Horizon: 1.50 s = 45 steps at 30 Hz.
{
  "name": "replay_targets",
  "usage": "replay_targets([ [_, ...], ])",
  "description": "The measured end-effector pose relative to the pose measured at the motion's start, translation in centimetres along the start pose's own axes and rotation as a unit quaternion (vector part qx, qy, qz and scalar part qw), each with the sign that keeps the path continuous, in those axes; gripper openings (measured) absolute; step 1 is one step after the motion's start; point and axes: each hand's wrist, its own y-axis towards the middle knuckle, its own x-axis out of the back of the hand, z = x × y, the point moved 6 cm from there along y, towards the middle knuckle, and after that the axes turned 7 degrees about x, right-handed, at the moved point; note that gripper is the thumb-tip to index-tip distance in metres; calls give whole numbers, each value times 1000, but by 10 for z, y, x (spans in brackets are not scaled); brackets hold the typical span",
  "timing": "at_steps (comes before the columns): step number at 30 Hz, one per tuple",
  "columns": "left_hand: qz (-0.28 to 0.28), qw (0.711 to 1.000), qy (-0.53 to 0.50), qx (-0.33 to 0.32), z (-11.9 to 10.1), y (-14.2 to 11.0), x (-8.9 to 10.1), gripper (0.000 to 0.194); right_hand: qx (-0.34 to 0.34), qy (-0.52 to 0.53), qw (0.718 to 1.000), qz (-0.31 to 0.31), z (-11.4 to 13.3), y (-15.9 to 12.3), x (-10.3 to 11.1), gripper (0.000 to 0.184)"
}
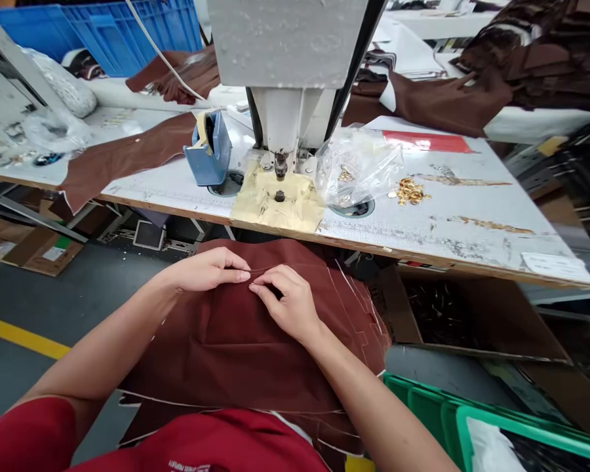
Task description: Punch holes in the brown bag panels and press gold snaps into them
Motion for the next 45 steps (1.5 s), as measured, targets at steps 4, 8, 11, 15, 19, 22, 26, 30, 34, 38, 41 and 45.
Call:
replay_targets([
  [4,-44,997,69,-4,-3,-5,0,29,-4,-33,999,-11,2,0,-2,3],
  [8,-118,982,150,-9,-12,-13,-3,24,29,-113,993,13,6,5,6,27],
  [11,-147,961,224,-65,-25,-25,-18,21,62,-112,985,117,11,8,9,34],
  [15,-252,873,389,-153,-40,-47,-39,21,116,-168,968,145,27,2,19,6],
  [19,-327,790,463,-234,-46,-68,-56,17,205,-240,944,95,49,-14,23,11],
  [22,-340,764,474,-277,-47,-76,-62,14,237,-264,932,71,59,-23,23,15],
  [26,-327,755,481,-303,-47,-79,-63,14,246,-273,927,77,63,-26,23,17],
  [30,-311,757,481,-315,-44,-80,-64,14,250,-275,923,99,63,-28,21,14],
  [34,-296,769,468,-320,-39,-78,-69,17,236,-268,923,139,62,-29,16,10],
  [38,-256,877,359,-190,-39,-53,-44,14,90,-207,953,203,42,-1,22,9],
  [41,-182,969,145,-82,-44,-31,-11,15,-46,-62,971,228,29,32,36,18],
  [45,-76,993,-78,-45,-57,-18,10,31,-173,145,949,222,29,55,47,28],
])
